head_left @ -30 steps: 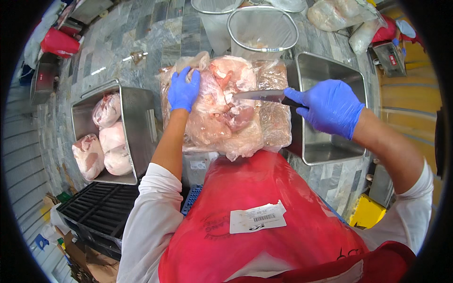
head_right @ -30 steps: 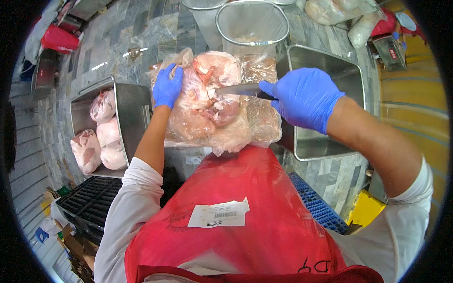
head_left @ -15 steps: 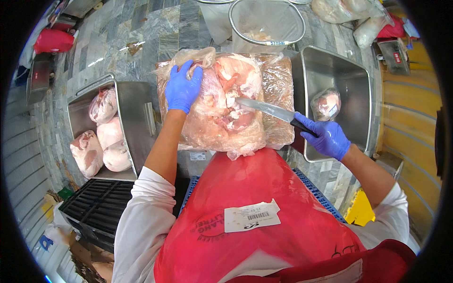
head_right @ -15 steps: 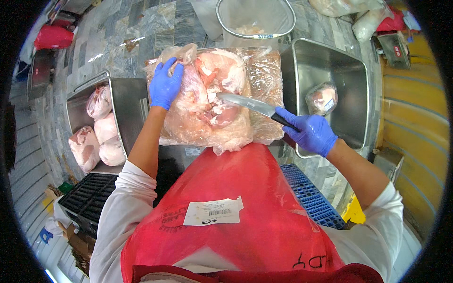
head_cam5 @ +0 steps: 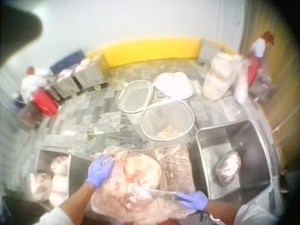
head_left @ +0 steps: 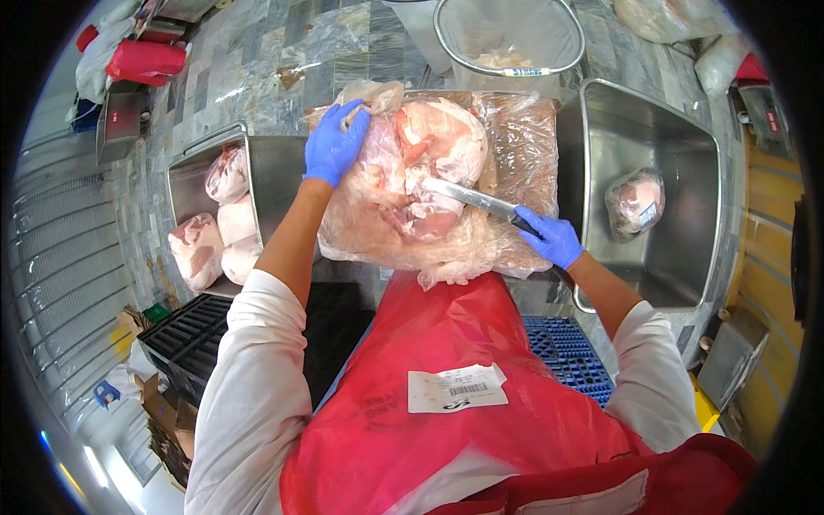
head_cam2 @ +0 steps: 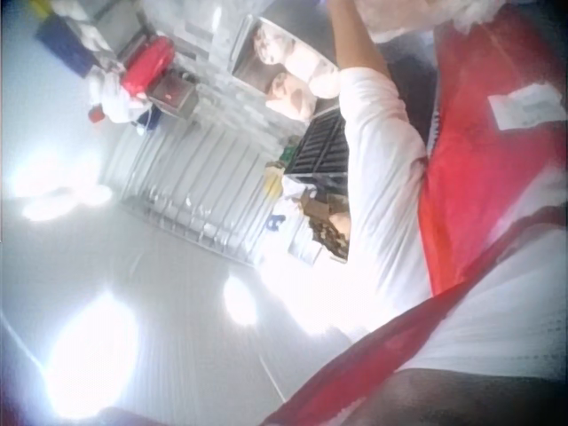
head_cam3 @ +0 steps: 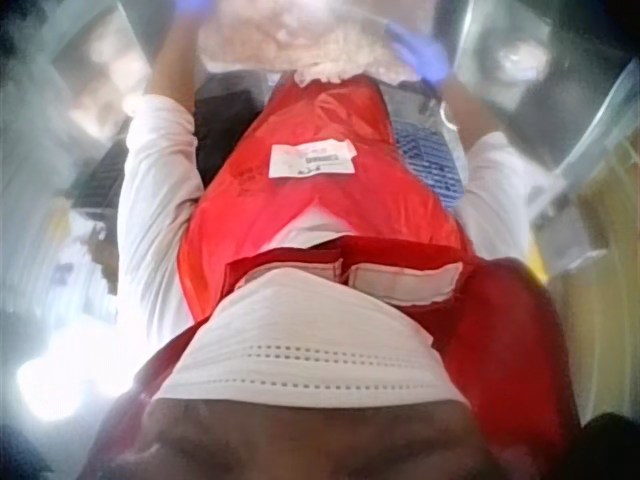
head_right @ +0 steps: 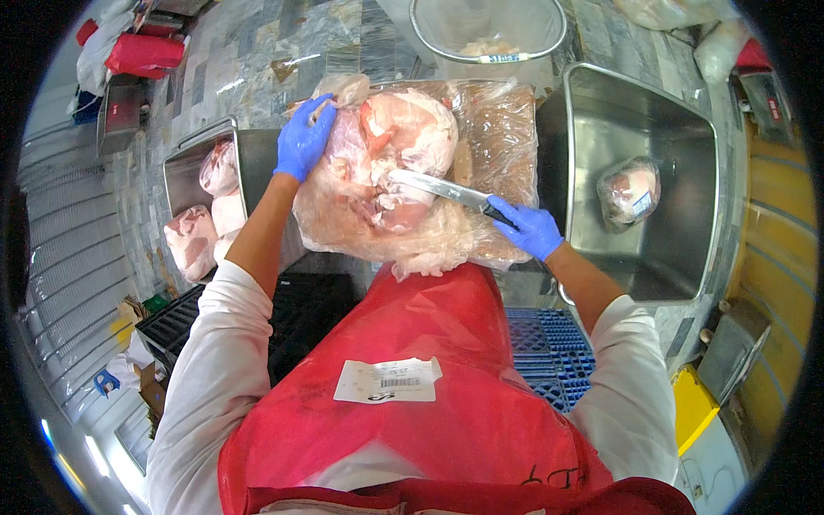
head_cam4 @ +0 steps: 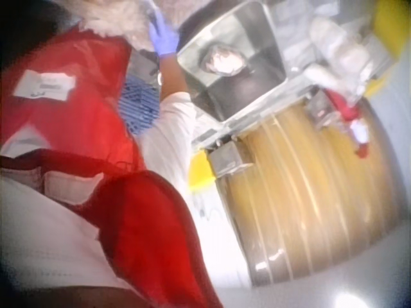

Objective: The person uses a knife to trim fat and connective tissue from a large piece of raw meat on a cutting board. They repeatedly cut and pull away sections of fat, placing them aside while continuing to work on the main piece.

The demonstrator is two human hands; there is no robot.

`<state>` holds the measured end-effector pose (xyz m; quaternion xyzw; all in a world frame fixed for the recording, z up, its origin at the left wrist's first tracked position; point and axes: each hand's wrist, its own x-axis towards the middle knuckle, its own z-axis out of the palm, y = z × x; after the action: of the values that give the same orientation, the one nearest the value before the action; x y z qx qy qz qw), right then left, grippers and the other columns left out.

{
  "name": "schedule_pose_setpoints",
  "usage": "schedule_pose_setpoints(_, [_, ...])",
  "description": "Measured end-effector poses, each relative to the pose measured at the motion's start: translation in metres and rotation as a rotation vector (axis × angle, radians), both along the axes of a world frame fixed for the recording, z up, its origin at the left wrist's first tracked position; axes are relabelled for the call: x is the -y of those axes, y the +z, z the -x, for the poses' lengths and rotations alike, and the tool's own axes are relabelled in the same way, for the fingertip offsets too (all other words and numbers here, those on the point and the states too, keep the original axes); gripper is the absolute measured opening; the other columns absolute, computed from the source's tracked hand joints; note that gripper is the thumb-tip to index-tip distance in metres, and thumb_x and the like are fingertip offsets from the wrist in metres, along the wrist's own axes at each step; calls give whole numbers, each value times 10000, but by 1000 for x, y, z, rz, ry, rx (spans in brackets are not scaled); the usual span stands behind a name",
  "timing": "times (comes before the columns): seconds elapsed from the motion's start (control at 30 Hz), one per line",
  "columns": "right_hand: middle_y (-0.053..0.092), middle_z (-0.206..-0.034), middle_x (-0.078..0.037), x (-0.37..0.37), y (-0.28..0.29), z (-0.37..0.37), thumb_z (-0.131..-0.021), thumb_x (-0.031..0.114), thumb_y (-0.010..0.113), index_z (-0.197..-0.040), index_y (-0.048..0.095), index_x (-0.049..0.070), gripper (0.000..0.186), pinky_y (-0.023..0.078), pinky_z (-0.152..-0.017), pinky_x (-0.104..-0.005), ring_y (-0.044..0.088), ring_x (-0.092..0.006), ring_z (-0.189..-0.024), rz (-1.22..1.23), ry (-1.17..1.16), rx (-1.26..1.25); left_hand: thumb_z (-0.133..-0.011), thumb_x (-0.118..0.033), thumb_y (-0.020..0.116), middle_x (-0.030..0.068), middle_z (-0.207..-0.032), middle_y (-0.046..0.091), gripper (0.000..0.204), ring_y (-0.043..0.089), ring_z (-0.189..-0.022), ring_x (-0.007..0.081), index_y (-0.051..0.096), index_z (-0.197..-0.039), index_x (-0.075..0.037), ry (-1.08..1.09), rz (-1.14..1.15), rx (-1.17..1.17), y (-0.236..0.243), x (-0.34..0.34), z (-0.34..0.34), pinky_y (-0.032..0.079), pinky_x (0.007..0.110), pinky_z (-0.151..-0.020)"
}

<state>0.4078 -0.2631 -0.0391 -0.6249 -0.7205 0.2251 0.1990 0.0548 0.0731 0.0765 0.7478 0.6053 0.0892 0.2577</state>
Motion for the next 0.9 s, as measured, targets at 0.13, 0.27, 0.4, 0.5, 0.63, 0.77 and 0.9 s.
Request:
schedule_pose_setpoints(0.13, [711,-851,-177,17,2,33,-956,331,748,-1570,494,321,665,587,-646,-486,705,-388,-691,36,-107,-82,-960,-637,590,216,-1539,553,601,548,-1399,401,687,-1406,-246,40,40,-19,0,-3,3,424,448,-1171])
schedule_pose_setpoints(0.27, [754,-1086,-231,44,68,60,-978,335,735,-1592,470,313,668,606,-820,-442,757,-402,-937,353,-247,-331,-955,-652,586,203,-1522,575,644,556,-1390,397,681,-1414,-211,74,55,5,-7,-3,8,422,442,-1172])
schedule_pose_setpoints(0.4, [722,-1316,-208,66,138,88,-957,268,760,-1561,530,213,649,538,-1018,-362,715,-235,-1193,451,-491,-658,-955,-668,575,222,-1484,599,701,575,-1364,401,668,-1421,-153,104,68,85,-3,9,10,432,453,-1159])
schedule_pose_setpoints(0.5, [724,-1332,-180,91,163,105,-963,216,741,-1564,522,184,640,525,-1038,-353,703,-215,-1202,442,-576,-789,-937,-706,578,271,-1478,578,790,577,-1347,429,635,-1449,-108,133,52,88,3,28,11,434,477,-1153])
schedule_pose_setpoints(0.63, [709,-1348,-197,88,231,126,-1002,206,688,-1577,478,83,624,521,-1036,-345,699,-218,-1198,562,-559,-540,-886,-737,640,323,-1518,503,919,492,-1399,500,555,-1505,-64,179,-70,0,1,55,11,409,536,-1164])
schedule_pose_setpoints(0.77, [737,-1285,-183,78,235,141,-1023,226,662,-1565,475,37,603,558,-942,-378,727,-235,-1103,531,-519,-581,-879,-712,668,302,-1555,475,927,425,-1441,508,532,-1512,-48,143,-189,-38,-8,70,7,364,542,-1201])
schedule_pose_setpoints(0.9, [753,-1097,-228,57,249,154,-1037,287,621,-1523,536,64,541,571,-829,-435,752,-323,-936,533,-530,-423,-866,-707,684,286,-1571,462,941,403,-1459,498,510,-1528,-61,95,-250,39,-13,80,9,358,567,-1201])
